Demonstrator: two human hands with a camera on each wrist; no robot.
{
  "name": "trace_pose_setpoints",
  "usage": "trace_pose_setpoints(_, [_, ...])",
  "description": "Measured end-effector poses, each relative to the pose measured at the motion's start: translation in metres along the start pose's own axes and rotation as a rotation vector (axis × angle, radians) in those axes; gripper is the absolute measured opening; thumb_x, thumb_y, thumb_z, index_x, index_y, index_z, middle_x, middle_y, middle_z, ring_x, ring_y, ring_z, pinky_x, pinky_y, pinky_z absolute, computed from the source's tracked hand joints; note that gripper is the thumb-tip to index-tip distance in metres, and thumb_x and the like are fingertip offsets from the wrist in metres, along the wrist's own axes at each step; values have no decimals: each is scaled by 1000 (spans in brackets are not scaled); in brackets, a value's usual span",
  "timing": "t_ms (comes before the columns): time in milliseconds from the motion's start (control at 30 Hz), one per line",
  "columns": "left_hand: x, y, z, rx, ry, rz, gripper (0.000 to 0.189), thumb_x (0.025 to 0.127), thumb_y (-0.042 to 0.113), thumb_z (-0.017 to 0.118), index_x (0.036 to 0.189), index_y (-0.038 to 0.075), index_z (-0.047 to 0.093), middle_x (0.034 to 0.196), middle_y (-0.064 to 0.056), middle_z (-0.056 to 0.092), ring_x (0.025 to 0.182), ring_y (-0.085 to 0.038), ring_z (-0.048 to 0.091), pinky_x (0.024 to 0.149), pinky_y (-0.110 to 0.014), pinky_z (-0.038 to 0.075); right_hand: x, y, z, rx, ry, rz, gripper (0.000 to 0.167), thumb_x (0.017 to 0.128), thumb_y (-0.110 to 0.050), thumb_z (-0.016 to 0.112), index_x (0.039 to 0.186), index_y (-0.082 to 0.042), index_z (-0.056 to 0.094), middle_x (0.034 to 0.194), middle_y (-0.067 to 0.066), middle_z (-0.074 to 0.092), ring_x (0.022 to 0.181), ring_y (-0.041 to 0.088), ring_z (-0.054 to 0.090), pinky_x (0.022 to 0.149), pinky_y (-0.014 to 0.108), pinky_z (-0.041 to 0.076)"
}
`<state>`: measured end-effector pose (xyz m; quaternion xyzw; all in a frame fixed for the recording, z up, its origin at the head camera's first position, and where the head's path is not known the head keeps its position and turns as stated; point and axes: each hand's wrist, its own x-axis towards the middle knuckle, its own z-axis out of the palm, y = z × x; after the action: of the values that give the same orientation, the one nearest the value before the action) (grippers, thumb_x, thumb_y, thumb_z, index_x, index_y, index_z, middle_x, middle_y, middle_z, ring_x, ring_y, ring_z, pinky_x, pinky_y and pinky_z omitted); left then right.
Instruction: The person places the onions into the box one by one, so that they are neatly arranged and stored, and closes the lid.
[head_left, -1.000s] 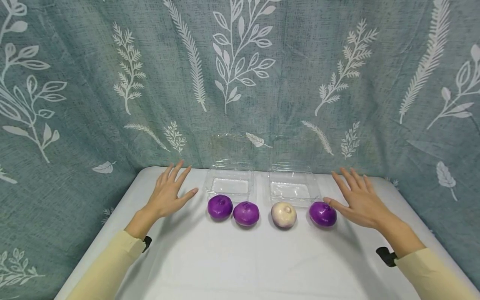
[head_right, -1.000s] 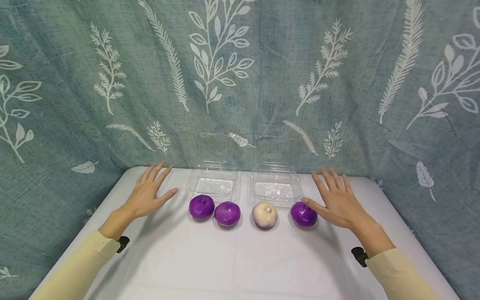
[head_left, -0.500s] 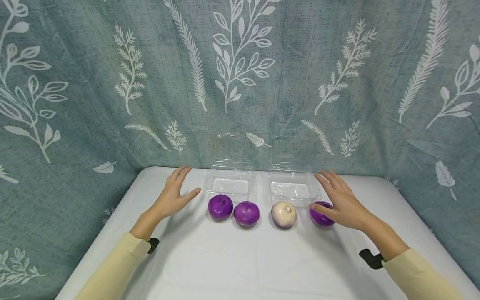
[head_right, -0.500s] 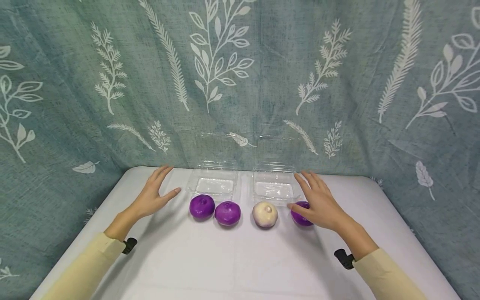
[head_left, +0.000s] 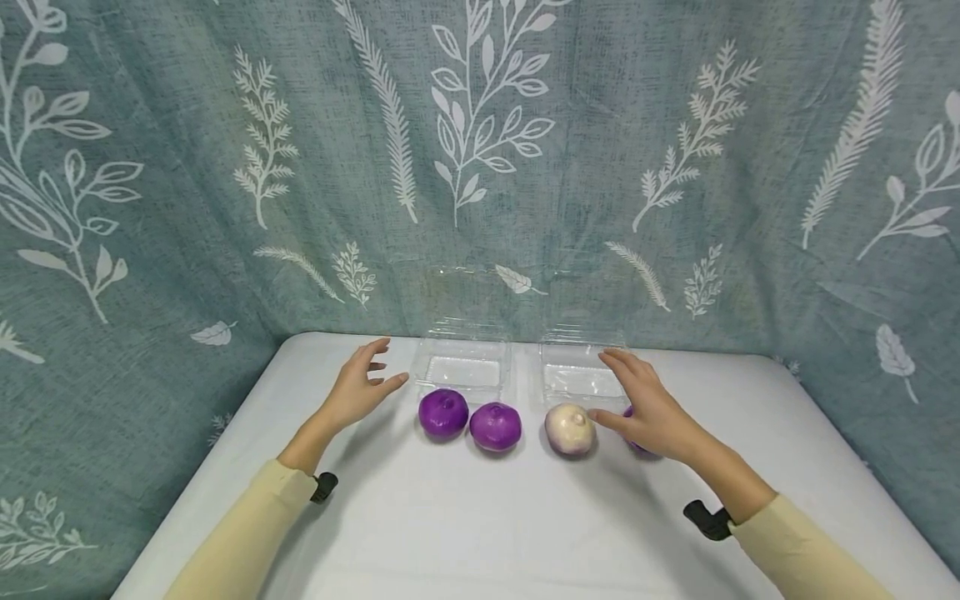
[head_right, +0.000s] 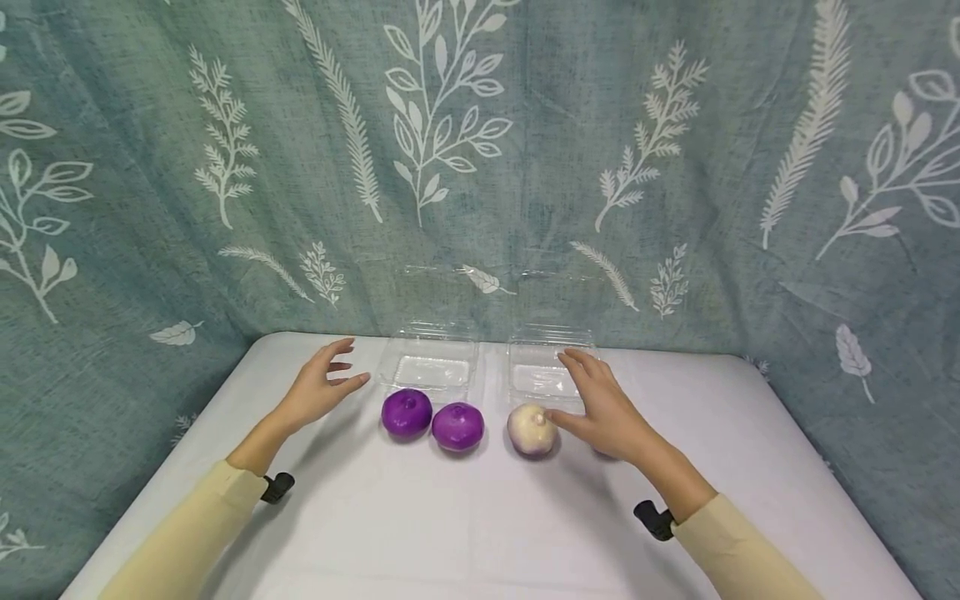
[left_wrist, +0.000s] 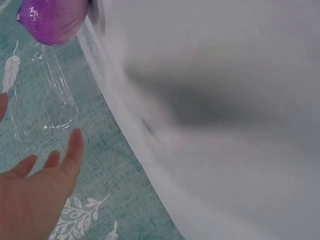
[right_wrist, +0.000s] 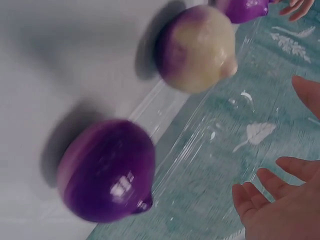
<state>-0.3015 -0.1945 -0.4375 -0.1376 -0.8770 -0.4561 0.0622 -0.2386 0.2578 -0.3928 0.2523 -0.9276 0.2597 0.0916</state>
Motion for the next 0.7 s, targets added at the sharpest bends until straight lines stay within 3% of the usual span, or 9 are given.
trace_pose_setpoints(200, [5,0,6,-39,-6,-99,71,98,26,71,156,4,37,151,-24,46,130,-41,56,99,-48,57,6,-11,10,36,-24,10,84,92,-24,78,156,4,32,159,25,31,146,47,26,114,71,30])
trace_pose_setpoints(433, [9,-4,12,-58,21,-156,56,101,23,66,148,-1,46,139,-23,57,121,-37,62,93,-43,60,12,-23,24,104,-17,-4,80,93,-23,77,154,6,35,157,25,36,145,45,32,117,66,31])
trace_pose_setpoints(700, [13,-1,20,-229,28,-232,46,104,12,59,143,-10,48,129,-26,56,117,-40,62,97,-42,59,23,-41,46,190,15,4,74,91,-27,78,148,6,45,149,22,47,132,44,50,111,61,43])
